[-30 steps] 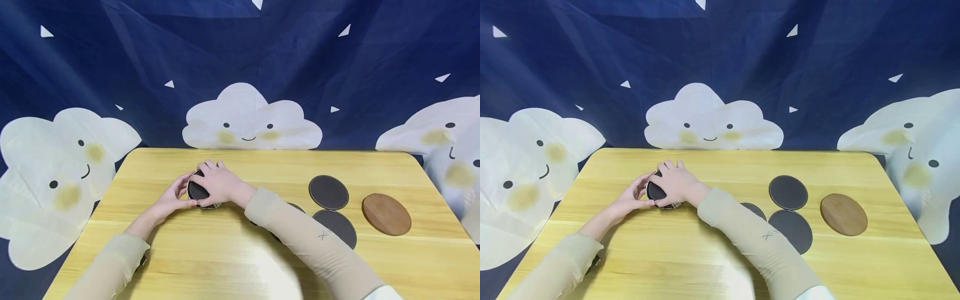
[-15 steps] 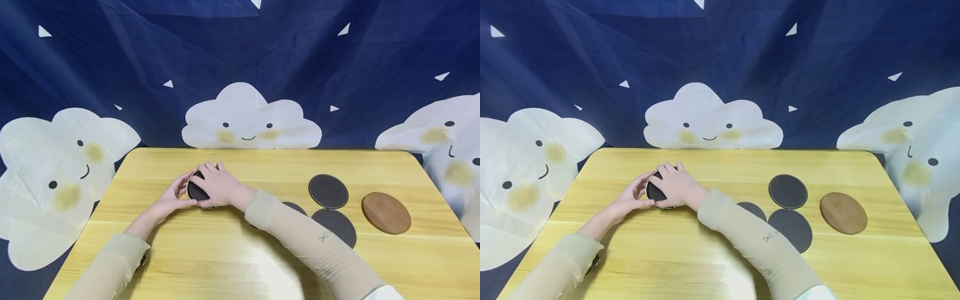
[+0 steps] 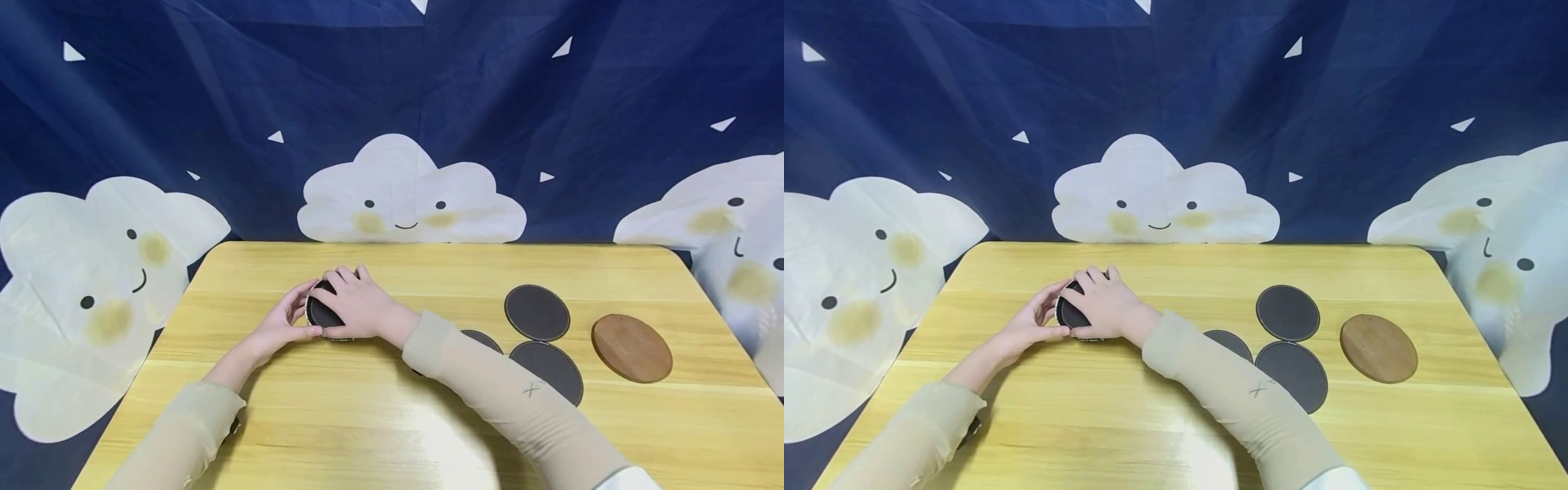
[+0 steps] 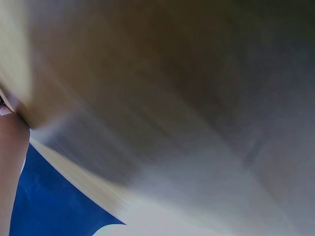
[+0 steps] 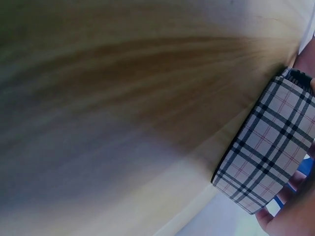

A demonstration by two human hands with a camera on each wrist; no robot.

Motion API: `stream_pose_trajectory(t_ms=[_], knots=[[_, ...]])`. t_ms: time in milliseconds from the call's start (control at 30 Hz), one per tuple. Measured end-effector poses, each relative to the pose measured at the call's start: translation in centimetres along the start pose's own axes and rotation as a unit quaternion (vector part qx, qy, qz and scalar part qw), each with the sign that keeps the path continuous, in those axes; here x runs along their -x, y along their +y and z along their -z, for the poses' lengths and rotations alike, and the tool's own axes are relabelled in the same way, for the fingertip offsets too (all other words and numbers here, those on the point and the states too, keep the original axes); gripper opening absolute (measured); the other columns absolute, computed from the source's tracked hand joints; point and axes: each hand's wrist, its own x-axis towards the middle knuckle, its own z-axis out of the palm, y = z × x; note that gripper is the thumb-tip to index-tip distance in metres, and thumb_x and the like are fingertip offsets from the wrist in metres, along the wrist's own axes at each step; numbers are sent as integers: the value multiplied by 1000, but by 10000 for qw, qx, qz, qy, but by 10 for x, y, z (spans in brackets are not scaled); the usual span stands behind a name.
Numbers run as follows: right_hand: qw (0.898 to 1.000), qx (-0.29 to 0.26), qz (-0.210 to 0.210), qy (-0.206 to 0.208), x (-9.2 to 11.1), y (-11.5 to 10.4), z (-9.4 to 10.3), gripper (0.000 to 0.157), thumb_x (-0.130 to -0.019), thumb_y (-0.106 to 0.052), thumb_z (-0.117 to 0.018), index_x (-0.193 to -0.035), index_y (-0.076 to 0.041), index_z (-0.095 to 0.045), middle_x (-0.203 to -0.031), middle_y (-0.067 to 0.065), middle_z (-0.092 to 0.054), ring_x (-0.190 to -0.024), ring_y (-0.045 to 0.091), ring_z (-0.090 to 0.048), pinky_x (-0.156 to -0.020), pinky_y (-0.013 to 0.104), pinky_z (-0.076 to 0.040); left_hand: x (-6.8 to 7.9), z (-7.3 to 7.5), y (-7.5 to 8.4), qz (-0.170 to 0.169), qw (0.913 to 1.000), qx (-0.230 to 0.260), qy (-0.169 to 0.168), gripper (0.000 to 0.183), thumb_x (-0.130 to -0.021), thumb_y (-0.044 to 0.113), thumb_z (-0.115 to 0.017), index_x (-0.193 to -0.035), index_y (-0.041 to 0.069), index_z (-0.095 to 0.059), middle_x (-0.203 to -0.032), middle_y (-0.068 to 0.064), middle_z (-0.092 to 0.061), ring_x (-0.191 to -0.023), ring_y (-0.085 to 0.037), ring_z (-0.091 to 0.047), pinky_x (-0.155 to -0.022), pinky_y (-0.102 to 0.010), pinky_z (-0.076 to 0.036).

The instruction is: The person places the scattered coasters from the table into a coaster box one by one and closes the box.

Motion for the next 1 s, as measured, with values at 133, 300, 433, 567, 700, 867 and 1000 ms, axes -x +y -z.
stream_pose_trajectory(t_ms=[133,300,433,567,700,867,1000], knots=[[10000,-23,26,67,2,1,-4,73,-97,-69,-60,-157,-30,-45,-155,4,-47,-141,25,-43,-108,47,-41,0,0,0,-2,10000,-9,0,97,-91,5,-82,-169,9,-24,-167,-24,-35,-125,10,-53,-108,-5,-37],[9999,-91,27,107,6,2,-5,75,-97,-70,-60,-157,-28,-46,-154,5,-47,-143,25,-42,-110,46,-40,-2,0,-2,-45,10000,-11,11,96,-90,2,-81,-168,8,-26,-165,-25,-38,-125,10,-54,-107,-6,-39],[9998,-169,36,132,9,2,-3,76,-96,-71,-61,-157,-27,-47,-155,6,-48,-143,26,-42,-113,46,-40,-2,0,-2,-52,10000,-1,11,95,-90,3,-82,-168,8,-26,-164,-26,-39,-125,9,-54,-108,-5,-38],[9995,-223,87,217,13,1,-4,78,-95,-72,-62,-156,-26,-48,-155,7,-48,-144,27,-42,-115,46,-40,-2,0,-2,-51,10000,0,12,95,-91,3,-82,-168,8,-26,-164,-25,-39,-125,9,-54,-107,-5,-38],[9992,-237,136,286,17,1,-2,78,-94,-73,-63,-156,-26,-49,-155,7,-48,-145,28,-42,-116,46,-40,-2,0,-1,-63,10000,7,14,95,-91,3,-81,-168,8,-26,-164,-26,-38,-125,9,-54,-107,-5,-38],[9990,-281,158,306,26,1,4,74,-96,-68,-64,-155,-26,-49,-155,8,-48,-145,28,-42,-117,46,-40,-2,-1,-1,-78,10000,11,31,96,-90,2,-82,-168,7,-25,-163,-28,-39,-124,10,-54,-108,-4,-37],[9989,-240,231,343,34,-1,9,72,-96,-65,-66,-155,-25,-50,-154,9,-48,-145,28,-43,-117,47,-40,-2,-1,-2,-107,9999,32,40,97,-90,2,-82,-168,6,-25,-161,-29,-40,-124,10,-55,-107,-4,-38]])
